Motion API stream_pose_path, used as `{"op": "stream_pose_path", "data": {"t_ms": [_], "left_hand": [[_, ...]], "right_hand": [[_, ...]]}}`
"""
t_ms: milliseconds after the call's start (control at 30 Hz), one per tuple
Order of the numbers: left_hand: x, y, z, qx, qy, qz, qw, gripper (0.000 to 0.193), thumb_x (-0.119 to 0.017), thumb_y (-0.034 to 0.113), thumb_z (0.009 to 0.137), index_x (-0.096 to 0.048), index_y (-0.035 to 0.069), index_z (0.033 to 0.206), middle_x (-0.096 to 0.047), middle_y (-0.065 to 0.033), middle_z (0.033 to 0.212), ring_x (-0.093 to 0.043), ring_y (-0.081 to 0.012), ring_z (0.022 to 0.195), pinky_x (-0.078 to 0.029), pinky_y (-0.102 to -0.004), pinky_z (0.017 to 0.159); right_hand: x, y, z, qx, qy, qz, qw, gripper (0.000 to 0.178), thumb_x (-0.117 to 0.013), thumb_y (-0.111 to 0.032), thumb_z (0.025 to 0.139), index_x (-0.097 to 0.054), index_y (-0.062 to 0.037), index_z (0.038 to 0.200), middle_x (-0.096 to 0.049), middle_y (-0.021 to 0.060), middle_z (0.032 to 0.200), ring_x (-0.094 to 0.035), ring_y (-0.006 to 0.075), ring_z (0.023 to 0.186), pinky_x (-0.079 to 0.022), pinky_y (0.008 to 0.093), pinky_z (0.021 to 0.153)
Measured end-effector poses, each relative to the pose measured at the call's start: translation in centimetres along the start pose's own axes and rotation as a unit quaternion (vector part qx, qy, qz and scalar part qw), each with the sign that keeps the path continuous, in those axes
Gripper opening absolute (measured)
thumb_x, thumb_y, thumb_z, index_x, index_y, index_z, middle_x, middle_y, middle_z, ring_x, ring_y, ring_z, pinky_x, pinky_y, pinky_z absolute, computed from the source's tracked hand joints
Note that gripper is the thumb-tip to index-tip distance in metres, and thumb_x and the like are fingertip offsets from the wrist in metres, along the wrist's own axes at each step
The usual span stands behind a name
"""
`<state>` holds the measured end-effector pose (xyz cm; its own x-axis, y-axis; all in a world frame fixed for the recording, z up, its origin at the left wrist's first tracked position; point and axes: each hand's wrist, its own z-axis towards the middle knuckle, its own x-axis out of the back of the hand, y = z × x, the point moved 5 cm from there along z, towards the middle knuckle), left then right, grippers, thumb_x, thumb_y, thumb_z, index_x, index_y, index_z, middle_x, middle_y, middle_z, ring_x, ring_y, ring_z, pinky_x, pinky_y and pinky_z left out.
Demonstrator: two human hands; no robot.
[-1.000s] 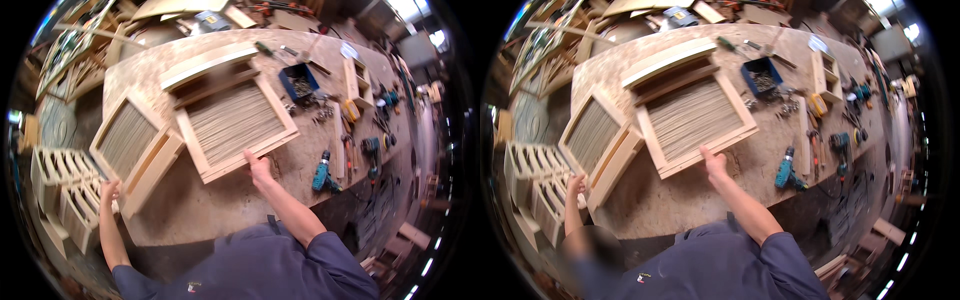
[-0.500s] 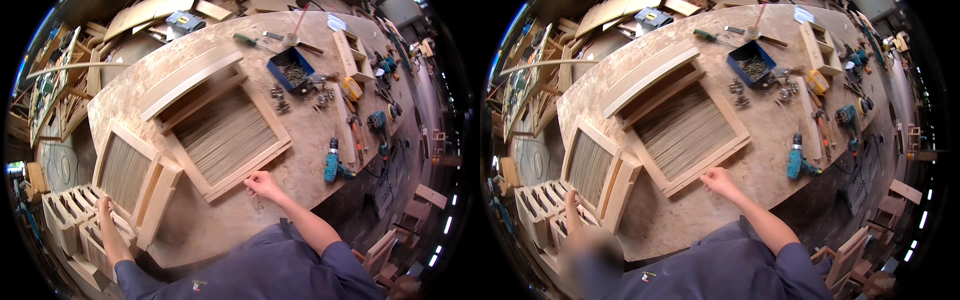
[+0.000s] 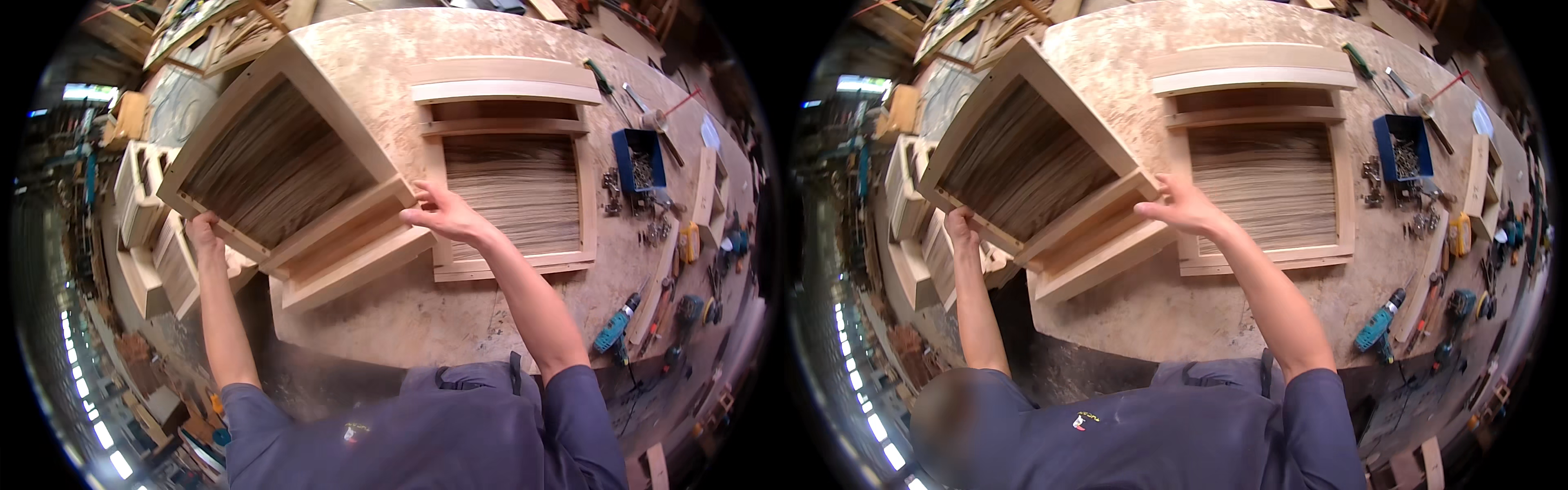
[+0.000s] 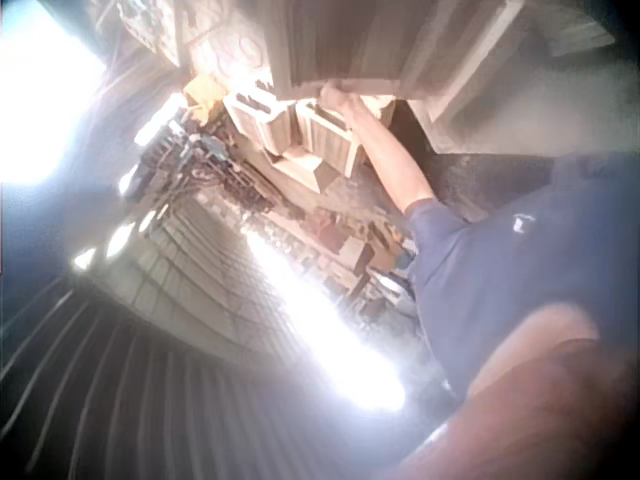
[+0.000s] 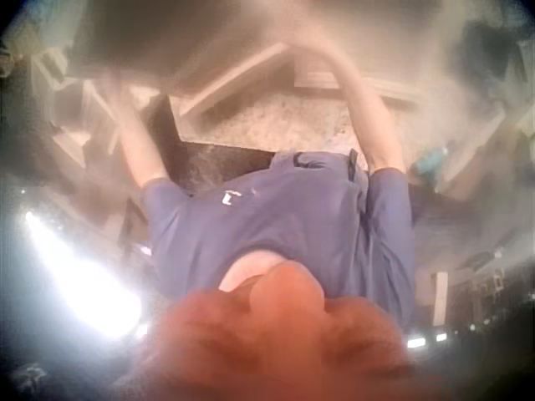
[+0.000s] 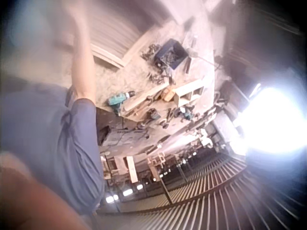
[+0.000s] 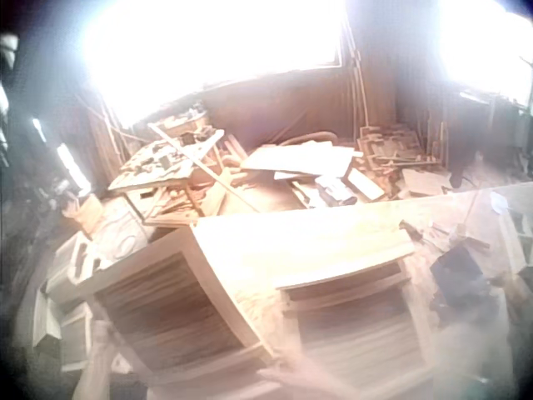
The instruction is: The person sands a small wooden piece with an orbital sander, then cleans it with a brush. They place the piece into a larger wooden frame and secure it using a nail gun and a drill. The person works on a workbench in a workshop environment.
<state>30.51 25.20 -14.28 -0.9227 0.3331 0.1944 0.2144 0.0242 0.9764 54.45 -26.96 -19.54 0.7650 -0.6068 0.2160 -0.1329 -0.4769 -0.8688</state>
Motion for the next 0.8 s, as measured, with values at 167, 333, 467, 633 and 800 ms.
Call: {"op": "stream_pose_path", "data": {"t_ms": [167,333,467,633,800], "left_hand": [[5.8,6.7,-8.8,-0.046,0.050,-0.107,0.992,0.031,-0.058,-0.016,0.063,-0.065,-0.005,0.090,-0.062,-0.0096,0.096,-0.063,-0.0228,0.081,-0.052,-0.0338,0.069],[12.7,12.3,-16.3,-0.387,0.011,0.497,0.776,0.012,-0.070,-0.008,0.064,-0.064,0.000,0.071,-0.061,-0.0034,0.072,-0.055,-0.0162,0.067,-0.047,-0.0309,0.065],[11.3,16.2,-25.6,-0.159,0.089,-0.019,0.983,0.014,-0.062,-0.009,0.063,-0.058,0.004,0.060,-0.058,-0.0028,0.069,-0.055,-0.0160,0.065,-0.045,-0.0287,0.061],[12.6,22.2,-35.2,-0.214,0.079,0.057,0.972,0.009,-0.062,-0.007,0.060,-0.062,0.002,0.062,-0.059,-0.0043,0.070,-0.058,-0.0188,0.068,-0.046,-0.0307,0.063],[17.3,18.8,-35.8,-0.359,0.006,0.266,0.894,0.002,-0.067,0.000,0.066,-0.067,0.002,0.066,-0.069,-0.0126,0.076,-0.065,-0.0248,0.075,-0.053,-0.0374,0.073]], "right_hand": [[-3.2,-2.2,1.3,0.027,-0.036,-0.169,0.985,0.070,-0.079,-0.031,0.079,-0.056,-0.0071,0.140,-0.071,0.0210,0.120,-0.068,0.0344,0.113,-0.054,0.0413,0.098],[-6.5,-2.0,1.4,0.086,0.040,-0.124,0.988,0.062,-0.086,-0.032,0.073,-0.061,-0.0055,0.123,-0.072,0.0174,0.094,-0.072,0.0293,0.089,-0.058,0.0397,0.077],[-7.8,-3.1,-2.4,0.063,0.001,-0.106,0.992,0.091,-0.097,-0.044,0.062,-0.055,-0.0162,0.138,-0.070,0.0198,0.120,-0.066,0.0387,0.113,-0.054,0.0457,0.097],[-6.8,-2.8,-10.3,0.199,-0.024,-0.096,0.975,0.064,-0.095,-0.027,0.064,-0.064,-0.0089,0.118,-0.073,0.0184,0.100,-0.070,0.0363,0.101,-0.057,0.0438,0.087],[1.5,-0.3,-19.7,0.251,0.084,-0.105,0.959,0.048,-0.087,-0.017,0.073,-0.060,-0.0089,0.112,-0.073,0.0185,0.095,-0.072,0.0362,0.092,-0.058,0.0461,0.082]]}}
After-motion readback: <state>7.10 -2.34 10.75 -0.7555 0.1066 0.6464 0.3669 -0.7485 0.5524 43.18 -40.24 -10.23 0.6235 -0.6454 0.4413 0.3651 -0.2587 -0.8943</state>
